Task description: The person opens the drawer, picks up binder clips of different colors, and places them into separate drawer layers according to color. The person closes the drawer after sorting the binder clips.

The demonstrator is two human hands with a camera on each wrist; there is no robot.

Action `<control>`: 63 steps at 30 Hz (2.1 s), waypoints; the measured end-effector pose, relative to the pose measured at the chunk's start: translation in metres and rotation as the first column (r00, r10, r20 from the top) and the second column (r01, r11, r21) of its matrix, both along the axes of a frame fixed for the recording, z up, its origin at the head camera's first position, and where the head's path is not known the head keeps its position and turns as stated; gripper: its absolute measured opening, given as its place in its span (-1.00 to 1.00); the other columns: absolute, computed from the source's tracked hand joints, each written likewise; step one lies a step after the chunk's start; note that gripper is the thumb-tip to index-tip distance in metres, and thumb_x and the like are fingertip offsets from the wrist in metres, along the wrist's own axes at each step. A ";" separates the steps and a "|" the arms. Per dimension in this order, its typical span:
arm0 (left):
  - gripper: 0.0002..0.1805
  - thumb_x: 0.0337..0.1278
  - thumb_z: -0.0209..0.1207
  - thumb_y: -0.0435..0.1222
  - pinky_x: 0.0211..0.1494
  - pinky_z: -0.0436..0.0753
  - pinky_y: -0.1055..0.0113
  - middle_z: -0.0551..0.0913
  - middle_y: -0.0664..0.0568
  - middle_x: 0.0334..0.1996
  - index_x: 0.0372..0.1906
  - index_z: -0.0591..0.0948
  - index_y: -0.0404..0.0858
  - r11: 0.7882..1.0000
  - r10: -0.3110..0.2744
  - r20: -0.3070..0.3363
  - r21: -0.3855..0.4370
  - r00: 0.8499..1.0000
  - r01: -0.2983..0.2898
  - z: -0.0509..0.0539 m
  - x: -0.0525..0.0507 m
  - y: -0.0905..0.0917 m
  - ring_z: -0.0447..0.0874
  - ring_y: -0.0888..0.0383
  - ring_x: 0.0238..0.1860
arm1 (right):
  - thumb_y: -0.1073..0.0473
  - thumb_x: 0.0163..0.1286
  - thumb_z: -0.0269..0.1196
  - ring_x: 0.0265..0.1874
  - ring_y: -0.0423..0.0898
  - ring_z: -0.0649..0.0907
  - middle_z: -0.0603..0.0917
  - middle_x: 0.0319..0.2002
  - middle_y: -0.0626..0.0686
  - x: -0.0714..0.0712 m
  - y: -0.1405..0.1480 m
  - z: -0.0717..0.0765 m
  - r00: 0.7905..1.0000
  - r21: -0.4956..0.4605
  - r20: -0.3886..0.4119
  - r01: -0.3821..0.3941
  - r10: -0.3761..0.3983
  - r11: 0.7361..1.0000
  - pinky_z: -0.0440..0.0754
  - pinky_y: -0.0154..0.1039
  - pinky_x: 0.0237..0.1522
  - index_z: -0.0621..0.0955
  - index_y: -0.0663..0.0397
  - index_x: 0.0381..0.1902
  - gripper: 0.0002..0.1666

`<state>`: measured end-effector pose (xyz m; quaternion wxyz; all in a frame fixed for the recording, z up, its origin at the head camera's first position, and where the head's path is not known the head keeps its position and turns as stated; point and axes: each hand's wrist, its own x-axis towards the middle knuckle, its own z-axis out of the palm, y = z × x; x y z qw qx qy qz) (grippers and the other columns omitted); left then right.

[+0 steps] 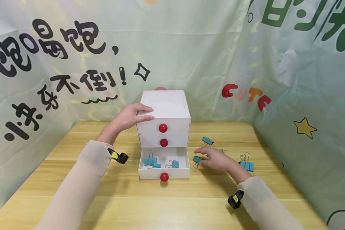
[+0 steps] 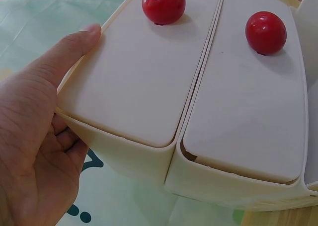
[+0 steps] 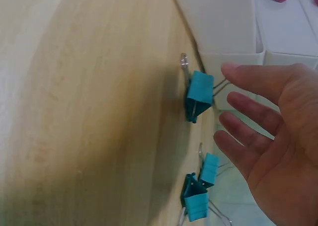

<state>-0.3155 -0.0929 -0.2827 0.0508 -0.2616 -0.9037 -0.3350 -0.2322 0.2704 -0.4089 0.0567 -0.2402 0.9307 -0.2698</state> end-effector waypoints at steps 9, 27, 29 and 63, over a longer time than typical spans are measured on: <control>-0.41 0.04 0.33 0.15 0.26 0.45 0.13 0.63 0.05 0.11 0.11 0.68 -0.10 1.000 -0.004 0.004 0.006 1.000 0.004 0.000 0.000 0.002 0.49 0.07 0.15 | 0.29 0.25 0.37 -0.03 0.07 0.62 0.56 0.16 0.15 -0.005 0.003 -0.012 0.999 0.076 0.018 -0.034 0.033 0.996 0.62 -0.01 -0.06 0.51 0.13 0.26 -0.40; -0.42 0.03 0.34 0.14 0.24 0.46 0.14 0.63 0.05 0.10 0.10 0.68 -0.11 1.000 0.003 0.020 0.020 1.000 -0.003 0.000 0.001 0.001 0.48 0.07 0.13 | 0.23 0.20 0.43 -0.22 -0.11 0.62 0.65 -0.11 -0.04 -0.002 -0.001 -0.014 0.998 0.135 0.058 -0.023 0.015 0.991 0.62 -0.08 -0.19 0.57 0.07 0.12 -0.49; -0.42 0.03 0.34 0.15 0.24 0.46 0.14 0.63 0.05 0.10 0.09 0.68 -0.11 1.000 0.001 0.016 0.020 1.000 -0.002 0.000 0.000 0.001 0.48 0.07 0.13 | 0.19 0.21 0.42 -0.20 -0.09 0.63 0.65 -0.12 -0.06 -0.001 0.000 -0.011 0.998 0.126 0.064 -0.021 0.013 0.992 0.63 -0.06 -0.17 0.57 0.07 0.12 -0.49; -0.41 0.01 0.34 0.17 0.27 0.44 0.14 0.63 0.07 0.09 0.09 0.68 -0.10 1.000 -0.001 0.011 0.027 1.000 0.000 -0.002 -0.001 -0.002 0.48 0.08 0.14 | -0.13 0.29 0.34 -0.06 -0.03 0.64 0.66 -0.09 -0.10 0.013 -0.040 0.035 0.998 -0.072 -0.037 -0.056 0.053 0.996 0.63 0.04 -0.03 0.57 0.12 0.19 -0.37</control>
